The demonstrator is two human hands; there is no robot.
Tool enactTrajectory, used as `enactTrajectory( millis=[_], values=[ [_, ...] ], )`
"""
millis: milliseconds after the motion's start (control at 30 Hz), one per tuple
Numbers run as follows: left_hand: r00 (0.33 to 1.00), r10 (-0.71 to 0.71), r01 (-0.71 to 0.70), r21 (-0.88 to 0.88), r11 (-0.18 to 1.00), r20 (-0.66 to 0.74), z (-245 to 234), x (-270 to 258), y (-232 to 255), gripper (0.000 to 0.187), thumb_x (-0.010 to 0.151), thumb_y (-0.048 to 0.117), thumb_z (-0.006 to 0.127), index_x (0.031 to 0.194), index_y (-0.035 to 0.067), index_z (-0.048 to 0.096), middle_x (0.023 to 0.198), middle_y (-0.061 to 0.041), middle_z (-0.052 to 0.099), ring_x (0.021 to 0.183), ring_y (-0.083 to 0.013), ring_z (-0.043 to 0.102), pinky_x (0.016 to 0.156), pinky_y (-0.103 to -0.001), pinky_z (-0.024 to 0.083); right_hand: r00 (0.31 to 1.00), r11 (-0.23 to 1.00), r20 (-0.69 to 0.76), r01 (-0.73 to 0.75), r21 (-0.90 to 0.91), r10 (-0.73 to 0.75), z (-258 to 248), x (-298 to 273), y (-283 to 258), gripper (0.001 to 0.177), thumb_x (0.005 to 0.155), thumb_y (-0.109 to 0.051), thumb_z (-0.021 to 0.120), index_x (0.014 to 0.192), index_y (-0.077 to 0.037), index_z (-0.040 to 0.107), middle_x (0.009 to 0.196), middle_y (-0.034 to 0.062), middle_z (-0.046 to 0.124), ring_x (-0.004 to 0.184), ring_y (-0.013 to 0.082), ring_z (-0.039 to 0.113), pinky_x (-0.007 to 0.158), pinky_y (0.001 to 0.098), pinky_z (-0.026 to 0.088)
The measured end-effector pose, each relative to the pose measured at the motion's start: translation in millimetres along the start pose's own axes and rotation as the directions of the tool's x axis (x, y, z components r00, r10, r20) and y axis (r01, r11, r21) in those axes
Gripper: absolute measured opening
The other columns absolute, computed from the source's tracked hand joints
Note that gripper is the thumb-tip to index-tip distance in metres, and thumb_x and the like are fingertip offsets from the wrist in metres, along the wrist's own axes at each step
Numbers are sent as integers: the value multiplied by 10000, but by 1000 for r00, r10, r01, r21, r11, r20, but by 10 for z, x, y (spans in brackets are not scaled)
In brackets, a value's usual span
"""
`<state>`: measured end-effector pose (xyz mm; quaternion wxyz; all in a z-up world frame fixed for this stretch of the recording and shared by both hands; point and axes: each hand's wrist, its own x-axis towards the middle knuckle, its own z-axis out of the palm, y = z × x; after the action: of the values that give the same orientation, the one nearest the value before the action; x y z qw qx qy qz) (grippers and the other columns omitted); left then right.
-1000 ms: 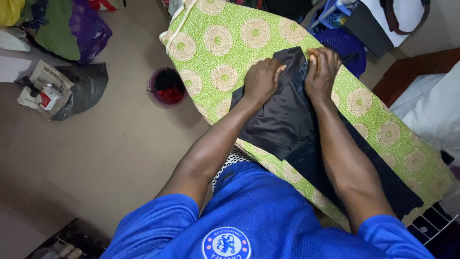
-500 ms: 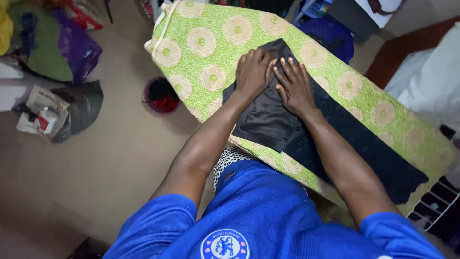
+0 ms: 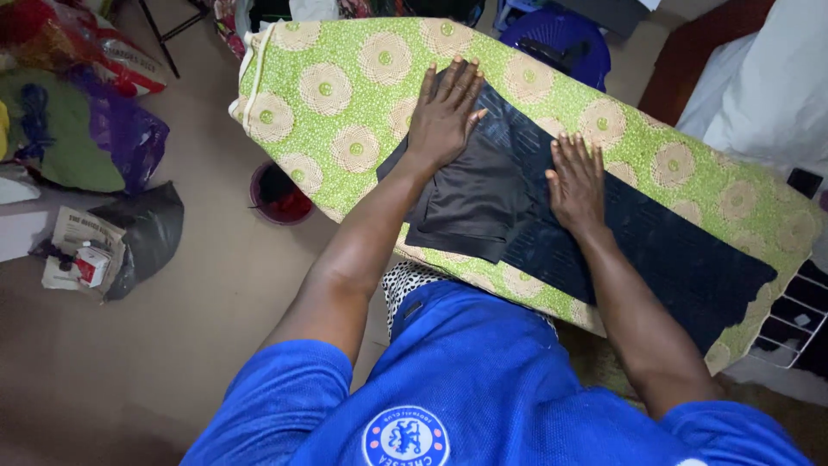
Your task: The person folds a black jersey on an ironing board by tucking the sides and sleeves inward and folding the bottom up. They then move the folded garment onto a bed and smooth the fabric.
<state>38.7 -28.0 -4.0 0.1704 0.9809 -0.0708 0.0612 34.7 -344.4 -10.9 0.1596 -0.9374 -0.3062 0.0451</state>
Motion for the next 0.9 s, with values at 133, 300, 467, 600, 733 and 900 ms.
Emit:
enactTrajectory(
  millis=[133, 300, 467, 600, 733, 900],
  values=[
    [1000, 15, -15, 48, 999, -9, -16, 17, -22, 630, 1112, 495, 420, 1608, 107, 396, 1701, -46, 270, 1584, -254, 164, 1300, -526, 62, 999, 999, -19, -27, -19, 26, 39, -118, 155, 572, 1128, -402, 336, 1584, -71, 430, 1686, 147, 347, 1585, 332, 217, 1284, 536, 64],
    [993, -71, 65, -65, 996, -95, -1, -38, -86, 540, 1083, 396, 479, 1530, 95, 495, 1630, -123, 358, 1512, -315, 271, 1231, -527, 163, 999, 1000, -19, -29, -2, 28, -17, -119, 106, 607, 1146, -437, 301, 1623, -69, 368, 1713, 169, 287, 1598, 337, 161, 1284, 546, 33],
    [846, -529, 473, -365, 802, -68, -165, -698, 12, 279, 1157, 323, 514, 1220, 109, 682, 1103, -99, 683, 896, -219, 653, 799, -348, 535, 995, 997, -99, -11, 73, 18, -110, -265, -269, 474, 1123, -294, 438, 1536, -67, 487, 1649, 160, 411, 1575, 305, 286, 1297, 547, 97],
    [723, -674, 663, -426, 615, 152, -277, -1189, 337, 322, 1043, 383, 569, 1160, 110, 693, 905, -70, 748, 700, -209, 721, 612, -356, 558, 977, 957, -173, 165, 239, -125, -188, -305, -713, 350, 1058, -125, 617, 1401, -60, 589, 1542, 167, 542, 1505, 313, 437, 1285, 544, 240],
    [762, -647, 591, -438, 677, 28, -438, -1368, 671, 401, 976, 480, 701, 1078, 92, 717, 954, -120, 753, 775, -271, 748, 659, -418, 578, 951, 910, -159, 302, 286, -265, -161, 87, -890, 386, 1024, -43, 633, 1406, -73, 594, 1521, 153, 562, 1490, 316, 460, 1273, 538, 281],
    [822, -568, 524, -360, 772, -23, -383, -1520, 785, 573, 828, 512, 755, 1138, 33, 700, 982, -207, 758, 857, -388, 733, 717, -508, 569, 864, 826, -51, 495, 271, -501, 18, 838, -863, 509, 981, -12, 568, 1478, -123, 573, 1592, 102, 520, 1538, 294, 403, 1298, 522, 242]
  ],
)
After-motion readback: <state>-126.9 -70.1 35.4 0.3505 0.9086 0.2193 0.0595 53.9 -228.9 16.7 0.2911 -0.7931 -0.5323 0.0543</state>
